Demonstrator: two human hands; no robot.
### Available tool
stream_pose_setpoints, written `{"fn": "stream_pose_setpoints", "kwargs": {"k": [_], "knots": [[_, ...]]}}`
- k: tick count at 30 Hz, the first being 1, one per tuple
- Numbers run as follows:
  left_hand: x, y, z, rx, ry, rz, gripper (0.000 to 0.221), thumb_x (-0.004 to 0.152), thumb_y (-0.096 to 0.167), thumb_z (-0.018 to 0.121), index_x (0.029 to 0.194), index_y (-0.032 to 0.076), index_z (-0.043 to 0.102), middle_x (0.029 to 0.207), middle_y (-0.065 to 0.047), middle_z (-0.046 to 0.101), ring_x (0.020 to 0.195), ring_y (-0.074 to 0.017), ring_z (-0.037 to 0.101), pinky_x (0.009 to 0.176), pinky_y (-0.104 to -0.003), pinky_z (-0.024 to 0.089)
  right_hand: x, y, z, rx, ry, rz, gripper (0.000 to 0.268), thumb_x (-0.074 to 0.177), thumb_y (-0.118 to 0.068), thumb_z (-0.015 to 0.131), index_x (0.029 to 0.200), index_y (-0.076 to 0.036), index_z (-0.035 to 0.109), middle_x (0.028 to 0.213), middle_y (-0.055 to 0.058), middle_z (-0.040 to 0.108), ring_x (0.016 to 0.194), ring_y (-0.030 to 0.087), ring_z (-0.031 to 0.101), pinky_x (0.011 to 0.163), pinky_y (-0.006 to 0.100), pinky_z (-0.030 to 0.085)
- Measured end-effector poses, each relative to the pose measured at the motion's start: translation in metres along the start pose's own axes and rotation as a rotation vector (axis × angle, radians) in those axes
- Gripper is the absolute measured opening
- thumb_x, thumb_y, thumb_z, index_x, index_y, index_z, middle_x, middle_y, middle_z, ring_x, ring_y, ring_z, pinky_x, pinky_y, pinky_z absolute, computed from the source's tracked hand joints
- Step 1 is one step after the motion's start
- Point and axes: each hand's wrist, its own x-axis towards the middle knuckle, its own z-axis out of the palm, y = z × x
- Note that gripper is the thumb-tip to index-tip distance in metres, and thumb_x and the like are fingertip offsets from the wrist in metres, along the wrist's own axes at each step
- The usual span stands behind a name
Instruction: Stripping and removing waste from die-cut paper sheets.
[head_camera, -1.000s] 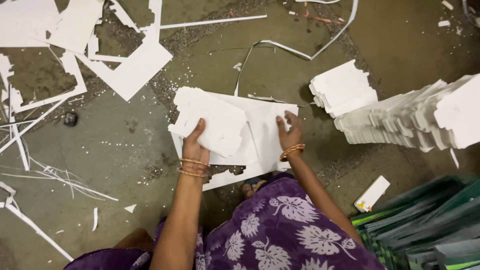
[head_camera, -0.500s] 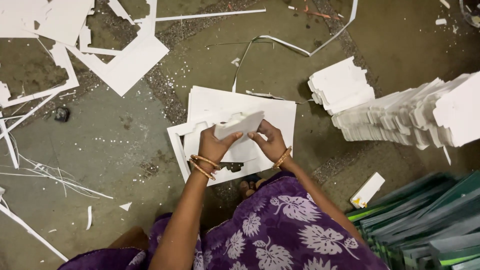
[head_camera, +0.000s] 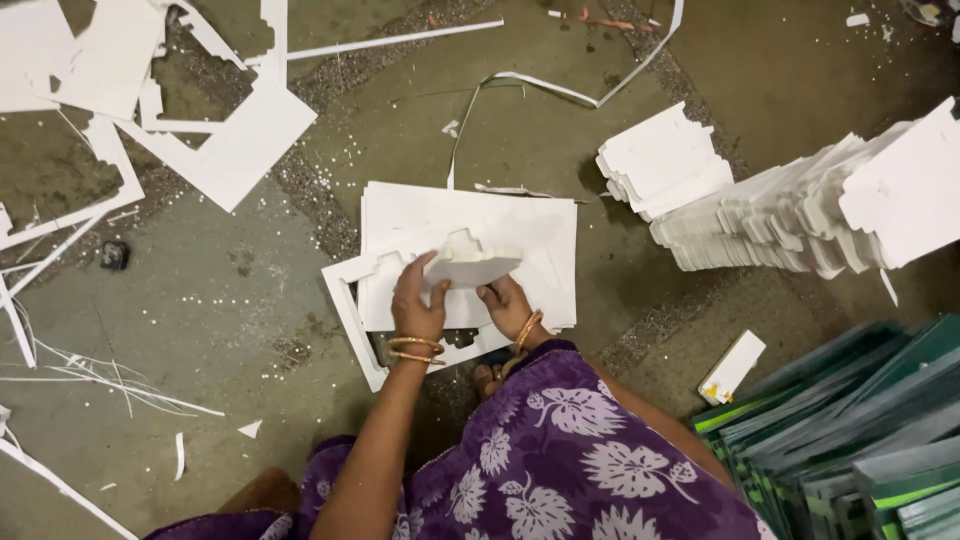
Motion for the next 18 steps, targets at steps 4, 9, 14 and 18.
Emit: {"fn": "stream_pose_setpoints", "kwargs": {"k": [4, 9, 14, 18], "knots": [[-0.003, -0.019, -0.013, 0.083, -0.063, -0.131, 0.037, 0.087, 0.016, 0.079, 0.123, 0.01, 0.068, 0.111, -0.015, 0.074, 0.101, -0.0311, 0.071, 0.084, -0.041, 0.056, -0.001, -0.01, -0.002, -0.122, 0.061, 0.038, 0.025, 0.104, -0.008, 0.058, 0.127, 0.002, 0.057, 0.114, 0.012, 0.071, 0.108, 0.022, 0.067, 0.097, 0.034, 0.054], [0.017, 0.009, -0.026, -0.012, -0.183, -0.197, 0.025, 0.086, 0.018, 0.079, 0.105, 0.004, 0.072, 0.084, -0.012, 0.075, 0.071, -0.021, 0.069, 0.068, -0.035, 0.054, 0.007, 0.042, -0.015, 0.198, 0.009, -0.089, 0.025, 0.105, -0.01, 0.063, 0.122, 0.004, 0.051, 0.113, 0.014, 0.064, 0.105, 0.017, 0.064, 0.092, 0.034, 0.057], [0.02, -0.001, -0.004, -0.179, -0.252, -0.36, 0.025, 0.091, 0.017, 0.079, 0.106, -0.003, 0.074, 0.079, -0.016, 0.07, 0.07, -0.0168, 0.054, 0.064, -0.034, 0.045, -0.021, 0.004, -0.035, 0.371, -0.059, 0.077, 0.017, 0.106, -0.016, 0.062, 0.108, 0.001, 0.061, 0.103, 0.016, 0.074, 0.088, 0.018, 0.072, 0.078, 0.033, 0.061], [0.016, -0.011, 0.02, -0.378, -0.242, -0.387, 0.037, 0.093, 0.016, 0.075, 0.122, -0.003, 0.065, 0.102, -0.01, 0.074, 0.088, -0.0136, 0.064, 0.078, -0.029, 0.052, -0.017, 0.007, -0.064, 0.426, -0.021, 0.094, 0.016, 0.1, -0.02, 0.062, 0.104, -0.005, 0.065, 0.099, 0.014, 0.077, 0.082, 0.019, 0.073, 0.071, 0.033, 0.06]]}}
